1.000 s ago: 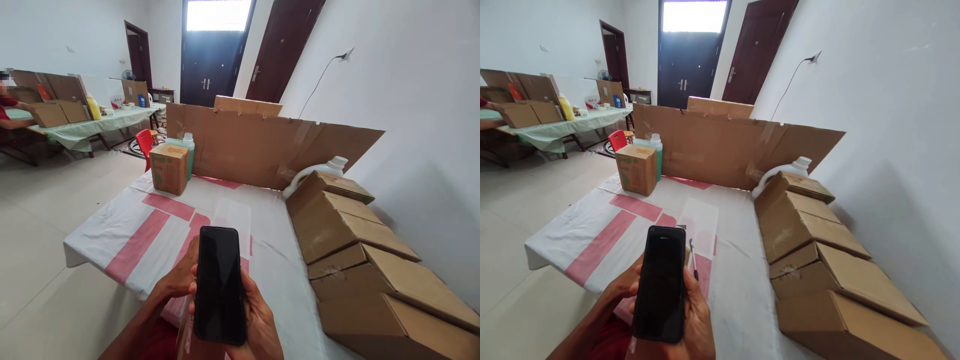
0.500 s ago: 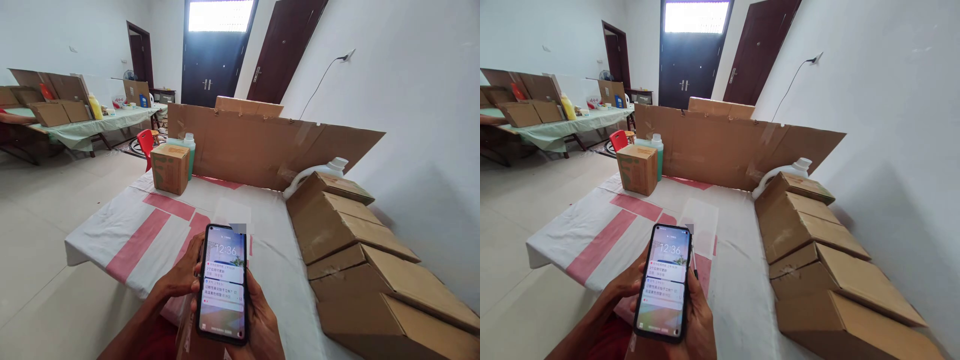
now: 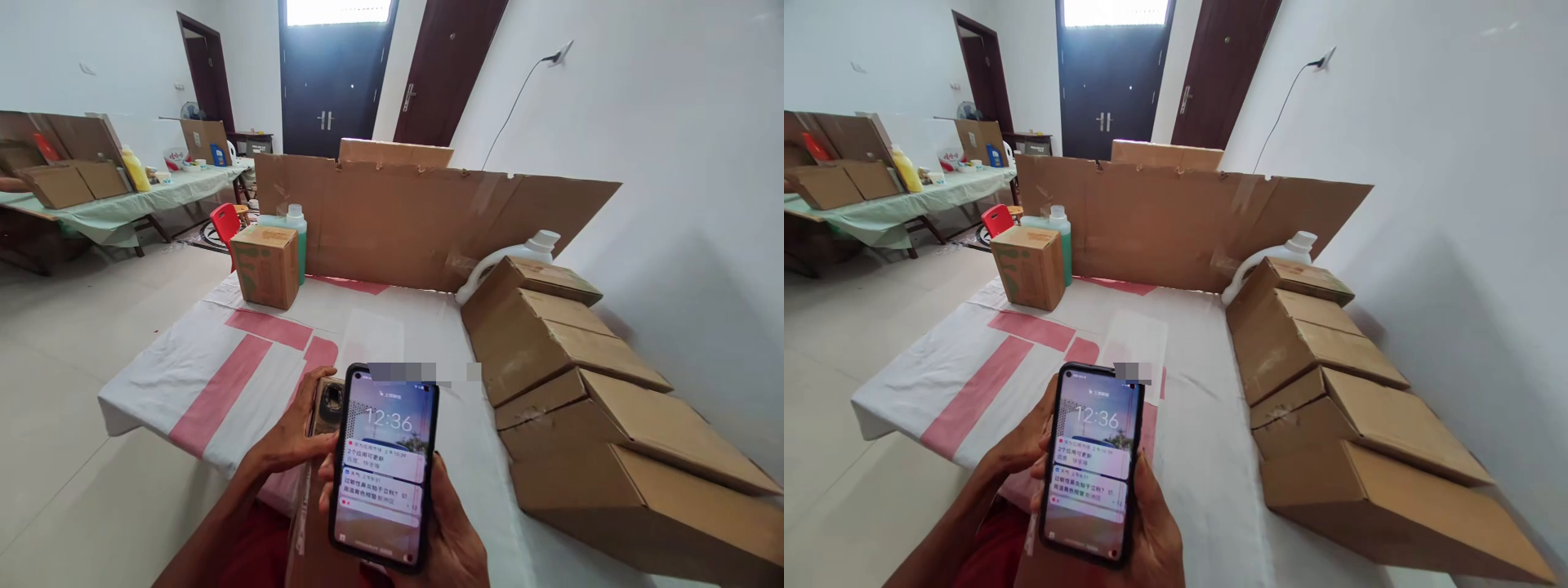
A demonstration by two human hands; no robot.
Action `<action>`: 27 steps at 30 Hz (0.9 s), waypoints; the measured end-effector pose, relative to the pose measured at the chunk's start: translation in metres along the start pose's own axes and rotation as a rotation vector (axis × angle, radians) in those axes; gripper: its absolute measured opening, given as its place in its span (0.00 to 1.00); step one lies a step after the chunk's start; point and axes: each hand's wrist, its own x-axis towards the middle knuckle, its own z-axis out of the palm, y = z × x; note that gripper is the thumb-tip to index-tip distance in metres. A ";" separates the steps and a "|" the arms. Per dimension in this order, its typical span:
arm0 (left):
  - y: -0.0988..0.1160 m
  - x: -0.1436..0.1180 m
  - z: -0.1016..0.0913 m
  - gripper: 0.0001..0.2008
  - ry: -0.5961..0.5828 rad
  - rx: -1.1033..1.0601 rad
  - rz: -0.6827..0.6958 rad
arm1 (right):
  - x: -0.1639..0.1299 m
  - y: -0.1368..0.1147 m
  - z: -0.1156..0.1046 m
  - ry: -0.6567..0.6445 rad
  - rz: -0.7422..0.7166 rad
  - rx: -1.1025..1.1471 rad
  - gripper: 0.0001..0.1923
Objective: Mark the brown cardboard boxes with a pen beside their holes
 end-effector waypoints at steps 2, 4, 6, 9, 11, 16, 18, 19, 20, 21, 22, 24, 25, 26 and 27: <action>-0.002 -0.002 -0.003 0.45 -0.007 -0.014 -0.010 | -0.005 -0.001 0.000 0.005 -0.014 -0.017 0.35; -0.004 -0.004 -0.005 0.45 -0.005 -0.023 -0.024 | -0.009 -0.003 0.000 0.023 -0.034 -0.034 0.36; -0.007 -0.006 -0.008 0.45 0.002 -0.030 -0.059 | -0.008 -0.008 -0.005 0.052 -0.078 -0.062 0.38; -0.011 -0.008 -0.013 0.46 0.039 -0.056 -0.124 | 0.007 -0.020 -0.031 0.204 -0.189 -0.142 0.38; -0.014 -0.008 -0.015 0.46 0.066 -0.092 -0.151 | 0.024 -0.030 -0.065 0.410 -0.282 -0.313 0.37; -0.028 0.000 -0.017 0.49 0.069 -0.127 -0.185 | 0.066 -0.048 -0.163 0.863 -0.441 -1.049 0.36; -0.037 0.005 -0.017 0.50 0.055 -0.141 -0.215 | 0.073 -0.050 -0.188 0.933 -0.457 -1.174 0.33; -0.043 0.008 -0.016 0.51 0.057 -0.153 -0.225 | 0.074 -0.050 -0.196 0.958 -0.464 -1.240 0.31; -0.048 0.010 -0.015 0.52 0.067 -0.163 -0.230 | 0.073 -0.050 -0.202 0.978 -0.473 -1.307 0.29; -0.053 0.011 -0.014 0.52 0.085 -0.170 -0.231 | 0.073 -0.050 -0.207 0.995 -0.482 -1.371 0.27; -0.057 0.012 -0.013 0.51 0.106 -0.169 -0.231 | 0.072 -0.049 -0.210 1.011 -0.493 -1.431 0.25; -0.064 0.013 -0.011 0.47 0.151 -0.157 -0.227 | 0.070 -0.047 -0.214 1.042 -0.518 -1.539 0.22; -0.067 0.013 -0.010 0.44 0.168 -0.152 -0.222 | 0.070 -0.046 -0.216 1.055 -0.531 -1.586 0.22; -0.069 0.012 -0.010 0.43 0.180 -0.151 -0.216 | 0.070 -0.046 -0.218 1.064 -0.544 -1.629 0.22; -0.071 0.011 -0.009 0.42 0.188 -0.151 -0.209 | 0.070 -0.045 -0.219 1.068 -0.558 -1.666 0.23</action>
